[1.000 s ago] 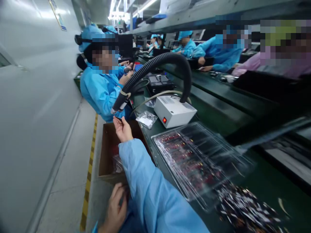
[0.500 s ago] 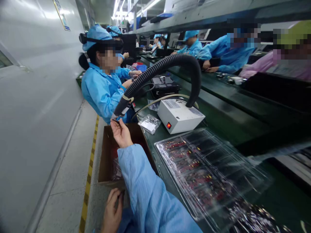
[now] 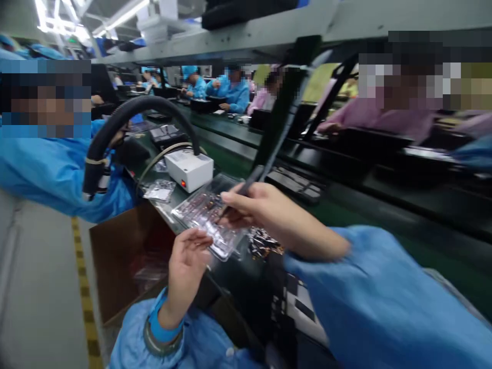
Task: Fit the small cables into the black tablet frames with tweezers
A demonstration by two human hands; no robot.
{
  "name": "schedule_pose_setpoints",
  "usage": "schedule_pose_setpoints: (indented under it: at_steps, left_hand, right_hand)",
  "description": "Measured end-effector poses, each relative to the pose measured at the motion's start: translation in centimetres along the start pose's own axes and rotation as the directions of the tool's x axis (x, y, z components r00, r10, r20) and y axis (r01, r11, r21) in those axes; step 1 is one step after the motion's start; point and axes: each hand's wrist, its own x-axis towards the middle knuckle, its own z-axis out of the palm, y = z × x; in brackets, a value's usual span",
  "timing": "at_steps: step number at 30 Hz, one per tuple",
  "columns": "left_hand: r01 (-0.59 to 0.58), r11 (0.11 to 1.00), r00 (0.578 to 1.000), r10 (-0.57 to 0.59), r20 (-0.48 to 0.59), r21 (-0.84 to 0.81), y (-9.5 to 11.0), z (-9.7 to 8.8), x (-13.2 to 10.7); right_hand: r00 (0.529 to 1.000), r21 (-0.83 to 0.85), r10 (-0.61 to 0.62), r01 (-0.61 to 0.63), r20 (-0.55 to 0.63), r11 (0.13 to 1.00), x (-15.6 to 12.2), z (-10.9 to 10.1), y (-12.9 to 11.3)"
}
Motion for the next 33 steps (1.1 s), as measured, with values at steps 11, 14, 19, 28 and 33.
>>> schedule_pose_setpoints:
  at_steps: [11,14,19,28,33]
  left_hand:
    - [0.065,0.970,0.765,-0.199,0.613,0.235,2.1,10.7,-4.1]
    - [0.062,0.959,0.737,-0.231,0.635,0.276,2.0,11.6,-4.9]
    - [0.133,0.925,0.686,-0.345,0.641,0.355,1.9,12.2,-5.7]
    - [0.307,0.870,0.615,-0.491,0.617,0.387,1.9,12.6,-6.0]
    - [0.312,0.854,0.609,-0.516,0.602,0.417,1.7,12.6,-6.0]
  right_hand:
    - [0.872,0.314,0.039,0.133,-0.488,0.940,-14.5,-6.8,8.0]
    - [0.872,0.450,0.111,0.133,-0.476,0.883,-15.3,-7.3,9.4]
    - [0.881,0.687,0.225,0.144,-0.417,0.713,-15.7,-7.5,11.3]
    - [0.921,0.873,0.303,0.071,-0.243,0.482,-15.6,-7.5,13.6]
    - [0.920,0.893,0.320,0.062,-0.224,0.446,-15.4,-7.2,14.0]
